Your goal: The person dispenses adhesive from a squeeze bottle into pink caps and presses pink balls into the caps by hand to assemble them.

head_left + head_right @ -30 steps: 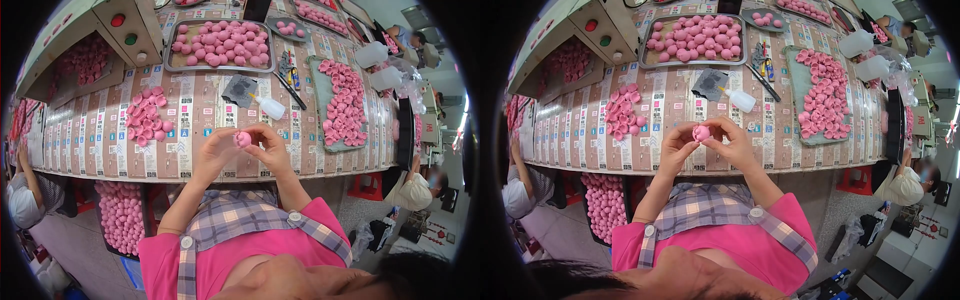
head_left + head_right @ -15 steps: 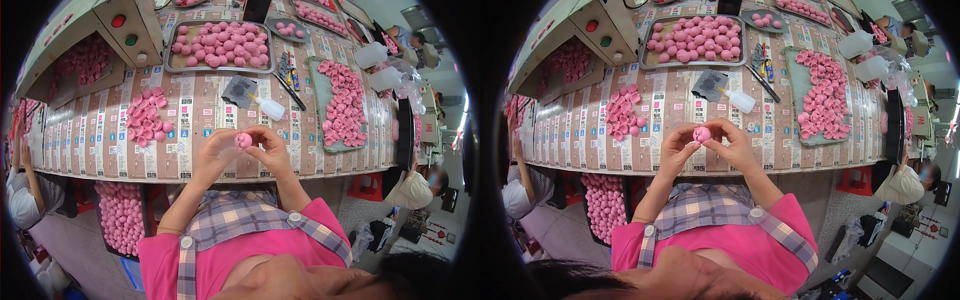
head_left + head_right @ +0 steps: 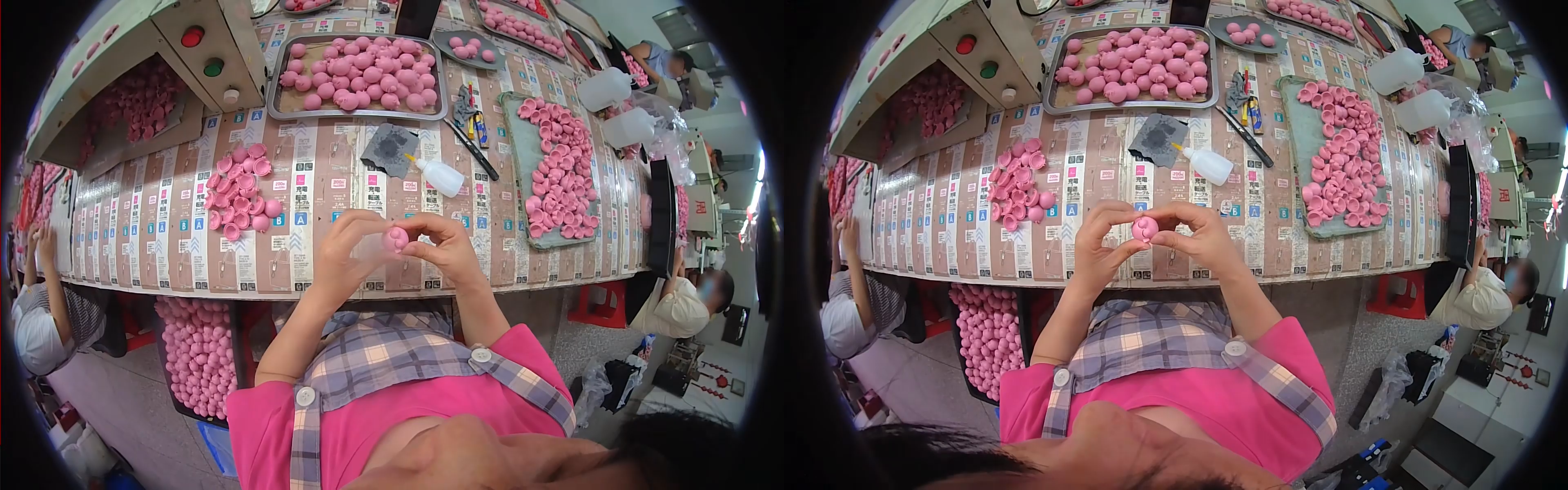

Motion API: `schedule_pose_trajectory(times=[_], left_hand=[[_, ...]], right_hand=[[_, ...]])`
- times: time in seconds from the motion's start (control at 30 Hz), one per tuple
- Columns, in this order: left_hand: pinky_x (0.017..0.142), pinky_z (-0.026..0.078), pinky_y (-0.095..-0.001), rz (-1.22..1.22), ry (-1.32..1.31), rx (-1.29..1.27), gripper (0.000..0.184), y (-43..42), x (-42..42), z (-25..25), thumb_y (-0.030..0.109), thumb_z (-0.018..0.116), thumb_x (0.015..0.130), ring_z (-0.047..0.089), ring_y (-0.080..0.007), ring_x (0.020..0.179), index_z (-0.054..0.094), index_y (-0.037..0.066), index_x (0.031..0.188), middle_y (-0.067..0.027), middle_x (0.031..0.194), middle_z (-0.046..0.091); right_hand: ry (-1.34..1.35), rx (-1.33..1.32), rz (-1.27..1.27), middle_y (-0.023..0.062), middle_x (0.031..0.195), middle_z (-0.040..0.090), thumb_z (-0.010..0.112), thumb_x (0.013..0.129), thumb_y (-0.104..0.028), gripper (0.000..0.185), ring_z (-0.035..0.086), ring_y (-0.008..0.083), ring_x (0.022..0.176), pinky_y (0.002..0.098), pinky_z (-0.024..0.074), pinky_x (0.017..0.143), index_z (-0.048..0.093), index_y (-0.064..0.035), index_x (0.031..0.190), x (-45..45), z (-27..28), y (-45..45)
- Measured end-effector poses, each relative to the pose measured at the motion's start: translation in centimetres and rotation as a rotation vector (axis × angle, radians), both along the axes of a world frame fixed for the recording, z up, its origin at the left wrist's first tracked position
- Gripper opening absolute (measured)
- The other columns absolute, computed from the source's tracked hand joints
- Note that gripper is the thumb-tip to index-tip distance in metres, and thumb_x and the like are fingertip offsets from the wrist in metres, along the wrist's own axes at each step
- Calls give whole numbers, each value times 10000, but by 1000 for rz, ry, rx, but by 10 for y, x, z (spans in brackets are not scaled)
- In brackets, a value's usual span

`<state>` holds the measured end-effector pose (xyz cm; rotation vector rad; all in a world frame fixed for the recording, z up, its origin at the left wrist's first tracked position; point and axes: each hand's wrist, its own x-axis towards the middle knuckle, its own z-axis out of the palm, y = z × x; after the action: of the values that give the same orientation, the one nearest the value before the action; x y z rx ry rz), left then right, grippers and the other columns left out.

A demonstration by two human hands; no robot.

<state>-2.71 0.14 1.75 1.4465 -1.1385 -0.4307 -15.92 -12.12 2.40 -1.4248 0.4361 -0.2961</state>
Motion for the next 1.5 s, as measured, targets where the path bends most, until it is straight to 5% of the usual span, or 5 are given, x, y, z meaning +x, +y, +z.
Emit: schedule_pose_trajectory(times=[0.3,0.53,0.7,0.93,1.5], left_hand=[[831,377,-353,2,-196,0,414,-5,3,1,293,748,548,459,-260,995,585,65,854,-99,1042,502],[848,375,-367,-35,-271,-8,419,-5,4,0,221,757,540,464,-271,1015,588,82,898,-99,1082,500],[869,372,-365,-67,-202,29,389,-5,6,-3,119,730,583,464,-281,1044,585,87,942,-109,1114,495],[871,373,-368,-79,-128,16,364,-5,5,2,74,693,616,470,-277,1036,576,86,960,-118,1098,502],[803,398,-343,-78,-194,-96,338,-10,7,3,9,675,582,516,-254,933,591,68,904,-87,966,561]], right_hand=[[-83,79,133,30,922,529,642,734,-182,386,516,112,813,241,410,736,541,-12,1066,6,-2,6],[-7,73,122,25,909,529,652,718,-173,336,498,100,792,234,400,701,558,-15,1000,7,-6,4],[-68,-166,105,35,899,531,662,706,-172,353,487,123,827,251,384,734,557,-24,1008,6,-6,0],[-150,-95,33,46,917,528,654,709,-170,323,486,152,863,271,377,765,557,-26,982,10,-17,9],[-162,-382,-127,103,900,561,647,696,-153,276,509,228,882,311,380,789,569,-1,913,14,-5,19]])
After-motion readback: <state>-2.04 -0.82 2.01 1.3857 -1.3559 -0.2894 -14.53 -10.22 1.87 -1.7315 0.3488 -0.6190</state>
